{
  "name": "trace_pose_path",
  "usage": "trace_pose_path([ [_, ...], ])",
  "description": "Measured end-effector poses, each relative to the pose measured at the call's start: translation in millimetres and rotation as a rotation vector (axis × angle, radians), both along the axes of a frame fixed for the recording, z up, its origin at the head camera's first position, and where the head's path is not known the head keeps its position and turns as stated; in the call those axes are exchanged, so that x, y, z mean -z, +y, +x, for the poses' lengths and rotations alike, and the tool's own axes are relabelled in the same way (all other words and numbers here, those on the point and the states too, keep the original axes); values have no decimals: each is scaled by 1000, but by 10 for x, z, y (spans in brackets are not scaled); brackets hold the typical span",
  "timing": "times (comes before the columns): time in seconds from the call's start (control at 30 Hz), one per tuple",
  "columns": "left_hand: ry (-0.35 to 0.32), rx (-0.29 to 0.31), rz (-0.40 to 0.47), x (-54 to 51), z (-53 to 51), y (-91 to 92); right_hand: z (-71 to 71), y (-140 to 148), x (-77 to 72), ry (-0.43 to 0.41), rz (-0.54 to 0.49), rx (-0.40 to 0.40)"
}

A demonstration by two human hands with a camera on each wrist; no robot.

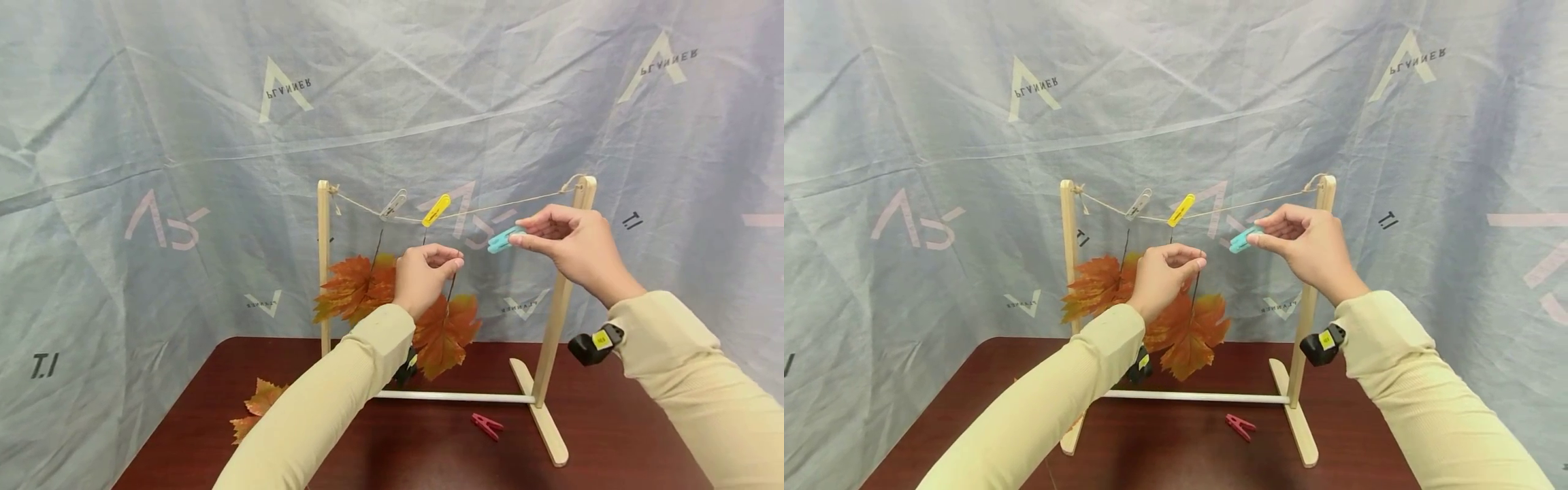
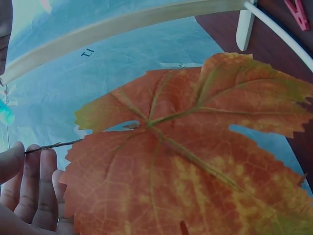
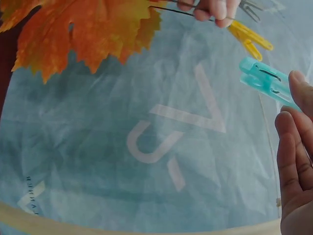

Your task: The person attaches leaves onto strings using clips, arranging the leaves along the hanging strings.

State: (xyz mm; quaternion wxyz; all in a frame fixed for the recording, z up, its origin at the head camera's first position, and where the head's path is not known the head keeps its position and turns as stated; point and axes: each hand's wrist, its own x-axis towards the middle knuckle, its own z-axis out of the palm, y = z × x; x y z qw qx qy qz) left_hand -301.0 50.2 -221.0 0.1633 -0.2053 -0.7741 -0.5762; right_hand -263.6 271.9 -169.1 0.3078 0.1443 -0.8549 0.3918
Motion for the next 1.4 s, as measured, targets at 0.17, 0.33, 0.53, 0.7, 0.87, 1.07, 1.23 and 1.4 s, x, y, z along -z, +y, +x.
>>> trace_pose_path([
  [0.17,-19,-30,39,-62,-38,49,-83,-68,-153,12,-13,-25],
  [0.33,-33,-49,50,-115,-59,99,-152,-134,-279,9,-25,-52],
  [0.53,-51,-84,61,-166,-62,164,-174,-174,-407,-8,0,-46],
  [0.7,-57,-105,67,-195,-73,213,-188,-189,-504,-24,30,-54],
  [0.87,-61,-133,74,-209,-91,258,-222,-225,-563,-47,41,-40],
  [1.07,-68,-145,90,-203,-92,297,-225,-264,-575,-87,46,-34],
  [1.23,-69,-138,113,-208,-91,308,-230,-272,-586,-92,50,-27],
  [1.4,-68,-130,121,-219,-91,307,-238,-271,-581,-103,85,-12],
])
